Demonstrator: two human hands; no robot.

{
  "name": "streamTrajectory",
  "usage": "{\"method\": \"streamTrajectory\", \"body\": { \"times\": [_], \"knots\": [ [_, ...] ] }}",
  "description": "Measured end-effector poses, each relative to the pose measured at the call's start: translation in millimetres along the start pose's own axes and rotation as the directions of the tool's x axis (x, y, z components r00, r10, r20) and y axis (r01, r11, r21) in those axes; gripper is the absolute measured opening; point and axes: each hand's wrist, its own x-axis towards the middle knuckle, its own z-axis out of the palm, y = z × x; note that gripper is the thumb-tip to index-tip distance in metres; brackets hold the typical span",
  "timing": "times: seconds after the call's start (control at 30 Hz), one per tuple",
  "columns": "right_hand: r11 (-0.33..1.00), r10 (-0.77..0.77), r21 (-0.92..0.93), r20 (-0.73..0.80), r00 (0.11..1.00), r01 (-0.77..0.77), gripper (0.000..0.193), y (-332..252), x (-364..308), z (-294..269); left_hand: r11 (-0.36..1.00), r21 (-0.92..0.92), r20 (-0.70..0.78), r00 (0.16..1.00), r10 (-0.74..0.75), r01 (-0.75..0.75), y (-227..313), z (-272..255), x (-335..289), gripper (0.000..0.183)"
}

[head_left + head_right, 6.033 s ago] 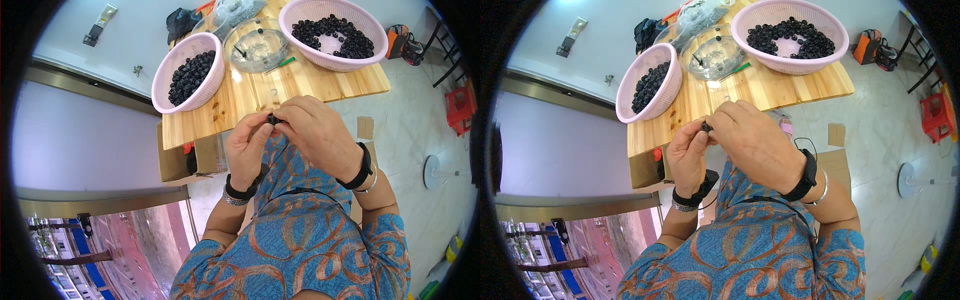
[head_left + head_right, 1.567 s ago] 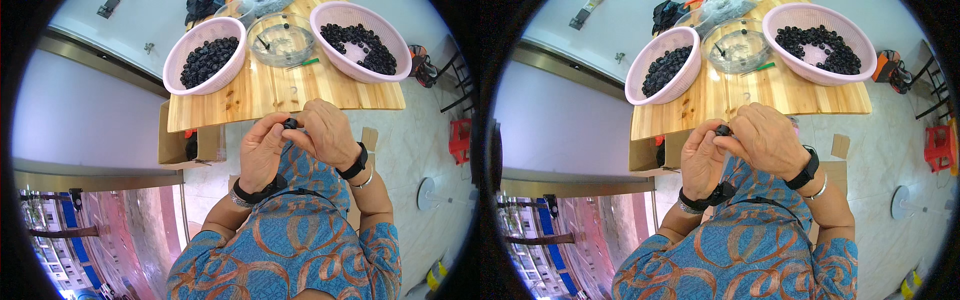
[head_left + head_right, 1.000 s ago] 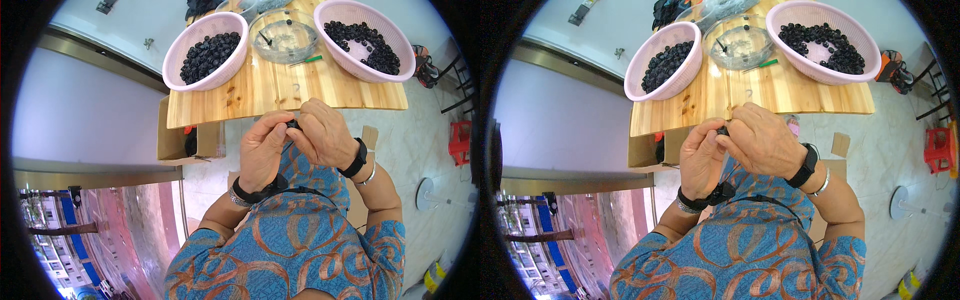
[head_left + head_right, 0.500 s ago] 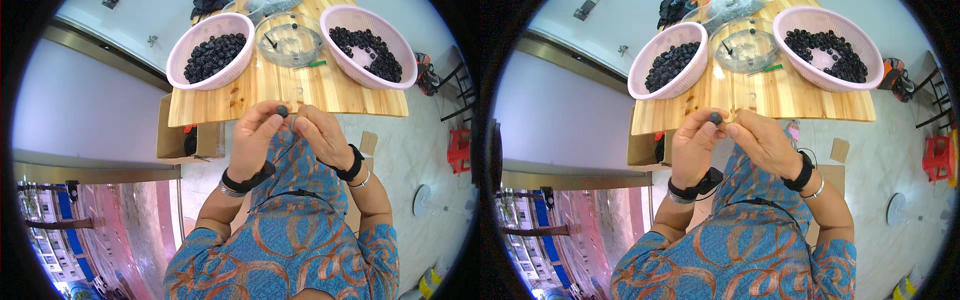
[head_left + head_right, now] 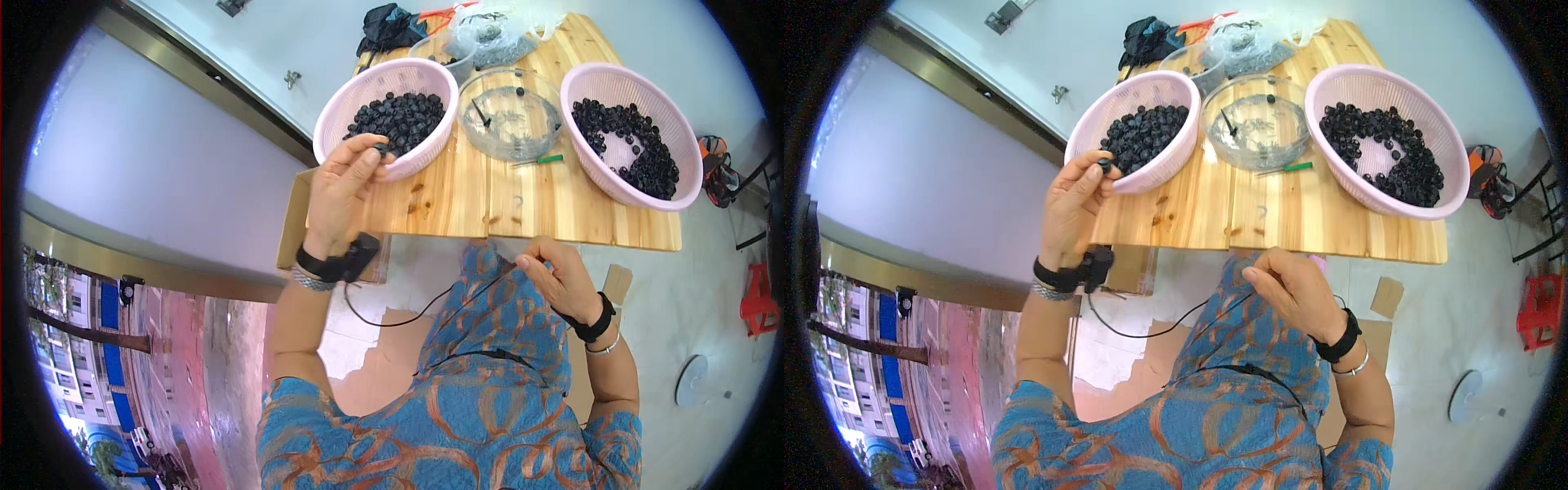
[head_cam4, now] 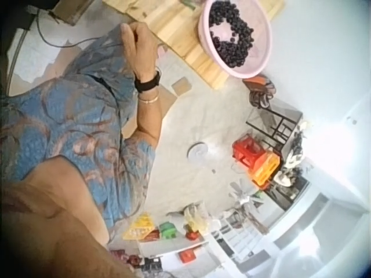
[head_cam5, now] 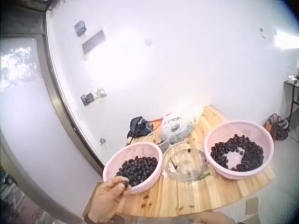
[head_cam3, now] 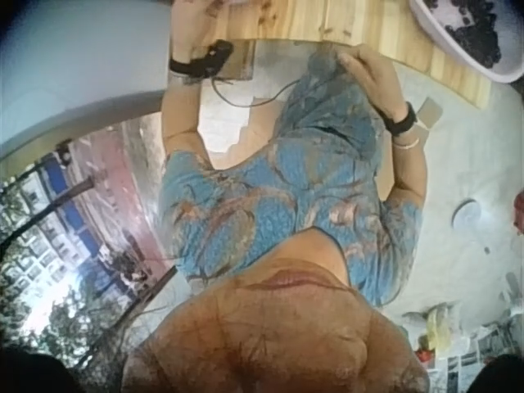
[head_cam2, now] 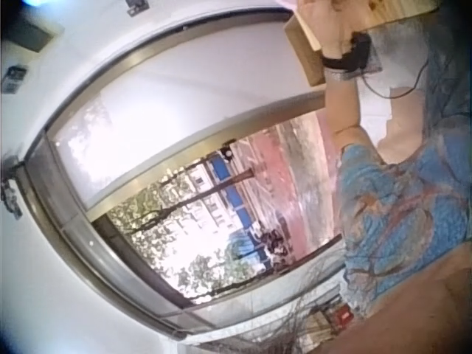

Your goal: Manually assembling or checking black plastic shoe components at a wooden table.

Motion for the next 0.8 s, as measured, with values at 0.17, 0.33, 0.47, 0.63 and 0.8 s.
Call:
{"method": "streamTrajectory", "body": {
  "times": [0.17, 0.33, 0.47, 0.63, 0.8],
  "knots": [
    [1.0, -0.011, 0.006, -0.025, 1.0, 0.011, 0.022, 6, 5, -8, 0.766, 0.642, -0.004, 1.0, 0.023, -0.016, 28, -40, 56, 0.023],
    [0.999, 0.018, -0.041, 0.007, 1.0, -0.018, 0.02, 10, 9, -18, 0.153, 0.946, 0.279, 0.958, 0.067, -0.287, 44, -54, 112, 0.025],
    [0.998, -0.002, -0.062, 0.052, 0.999, 0.005, 0.02, 12, 15, -26, 0.031, 0.959, 0.283, 0.949, -0.142, -0.282, 50, -25, 179, 0.026],
    [0.998, -0.002, -0.064, 0.117, 0.993, 0.009, 0.019, 7, 24, -33, -0.118, 0.842, 0.472, 0.826, -0.309, -0.526, 7, 10, 282, 0.028],
    [0.995, -0.003, -0.102, 0.122, 0.993, 0.015, 0.019, 8, 27, -44, -0.416, 0.739, 0.307, 0.815, -0.492, -0.53, -79, 26, 359, 0.022]
  ]
}}
